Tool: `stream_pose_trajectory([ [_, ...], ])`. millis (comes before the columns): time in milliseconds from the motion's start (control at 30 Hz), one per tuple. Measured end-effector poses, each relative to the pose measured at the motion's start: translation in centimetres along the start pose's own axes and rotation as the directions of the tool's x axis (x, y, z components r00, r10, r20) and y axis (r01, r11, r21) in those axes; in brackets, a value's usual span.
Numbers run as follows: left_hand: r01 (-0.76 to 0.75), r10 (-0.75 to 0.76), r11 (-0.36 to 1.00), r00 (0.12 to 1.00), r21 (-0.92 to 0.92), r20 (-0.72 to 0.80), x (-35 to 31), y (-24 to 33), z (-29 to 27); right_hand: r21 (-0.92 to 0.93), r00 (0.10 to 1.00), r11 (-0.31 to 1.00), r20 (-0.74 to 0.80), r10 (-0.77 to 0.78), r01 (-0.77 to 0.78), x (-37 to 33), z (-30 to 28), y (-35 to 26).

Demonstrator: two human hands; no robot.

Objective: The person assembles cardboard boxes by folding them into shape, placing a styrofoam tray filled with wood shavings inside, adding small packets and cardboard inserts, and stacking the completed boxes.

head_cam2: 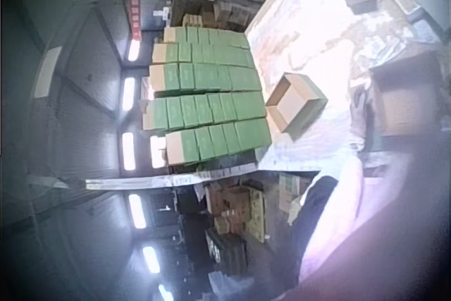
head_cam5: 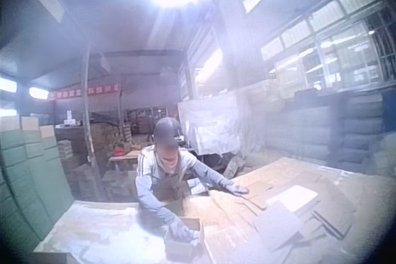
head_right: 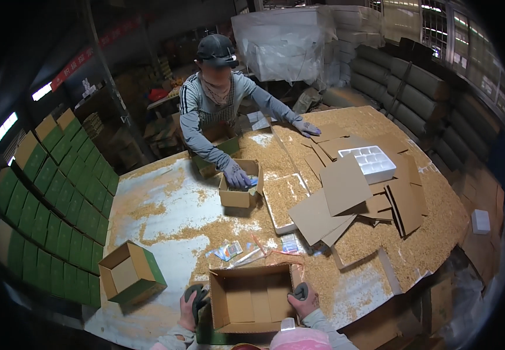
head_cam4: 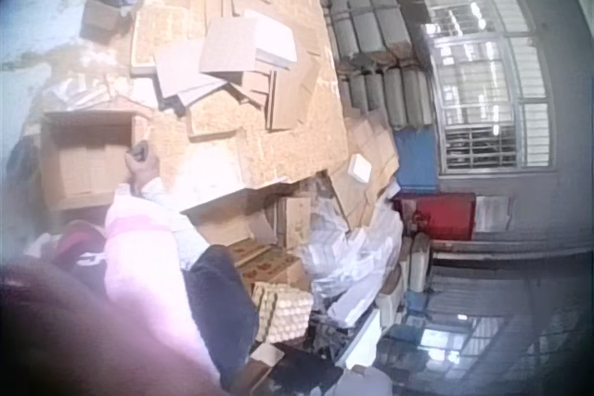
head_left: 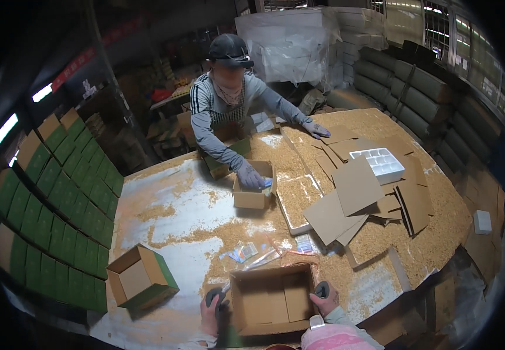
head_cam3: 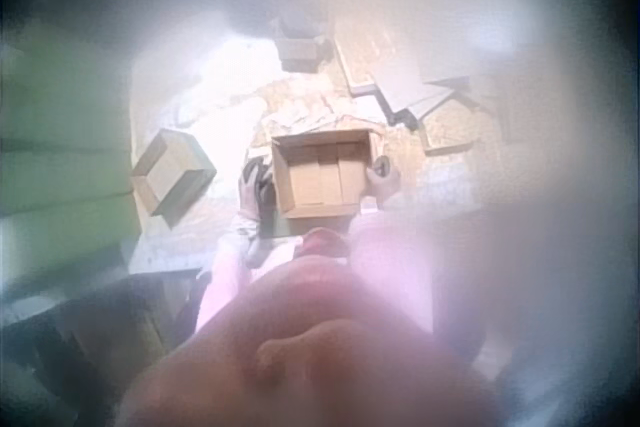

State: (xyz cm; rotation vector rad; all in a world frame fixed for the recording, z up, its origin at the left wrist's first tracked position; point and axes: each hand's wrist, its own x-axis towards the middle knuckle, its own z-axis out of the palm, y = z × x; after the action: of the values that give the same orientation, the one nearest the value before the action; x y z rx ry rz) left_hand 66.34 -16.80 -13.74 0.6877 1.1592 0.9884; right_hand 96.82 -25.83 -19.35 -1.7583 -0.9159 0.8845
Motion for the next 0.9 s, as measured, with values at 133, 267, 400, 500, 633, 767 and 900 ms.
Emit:
stream_pose_trajectory([
  [133, -0.238, 0.443, 0.415, 0.896, 0.878, 0.034, 4.1, -4.5, 2.5, 0.534, 0.961, 0.845, -0.253, 0.114, 0.04, 4.2, -4.3, 2.5],
  [267, -0.285, 0.343, 0.643, 0.937, 0.711, 0.066, 3.9, -1.8, 3.2, -0.023, 0.366, 0.818, -0.901, 0.232, -0.575, 14.6, -14.6, 13.6],
  [400, -0.283, 0.329, 0.706, 0.943, 0.649, 0.053, 5.0, -2.5, 4.3, 0.19, 0.261, 0.672, -0.82, 0.51, -0.716, 20.7, -14.0, 13.5],
  [500, -0.298, 0.321, 0.805, 0.946, 0.512, 0.046, 5.1, -3.0, 4.1, 0.384, 0.28, 0.913, -0.899, 0.337, 0.135, 21.3, -13.4, 14.6],
  [633, -0.261, 0.28, 0.801, 0.959, 0.539, 0.048, 4.0, -1.7, 3.2, 0.228, 0.409, 0.954, -0.866, 0.289, -0.193, 17.1, -16.5, 9.0],
  [767, -0.257, 0.281, 0.837, 0.96, 0.484, 0.024, 5.1, -2.4, 1.3, 0.323, 0.627, 0.941, -0.755, 0.191, 0.103, 4.0, -21.6, 4.4],
  [900, -0.338, 0.363, 0.801, 0.931, 0.493, 0.048, 5.4, -3.0, 2.5, 0.429, 0.851, 0.874, -0.525, 0.033, 0.23, -5.1, -22.0, -3.3],
])
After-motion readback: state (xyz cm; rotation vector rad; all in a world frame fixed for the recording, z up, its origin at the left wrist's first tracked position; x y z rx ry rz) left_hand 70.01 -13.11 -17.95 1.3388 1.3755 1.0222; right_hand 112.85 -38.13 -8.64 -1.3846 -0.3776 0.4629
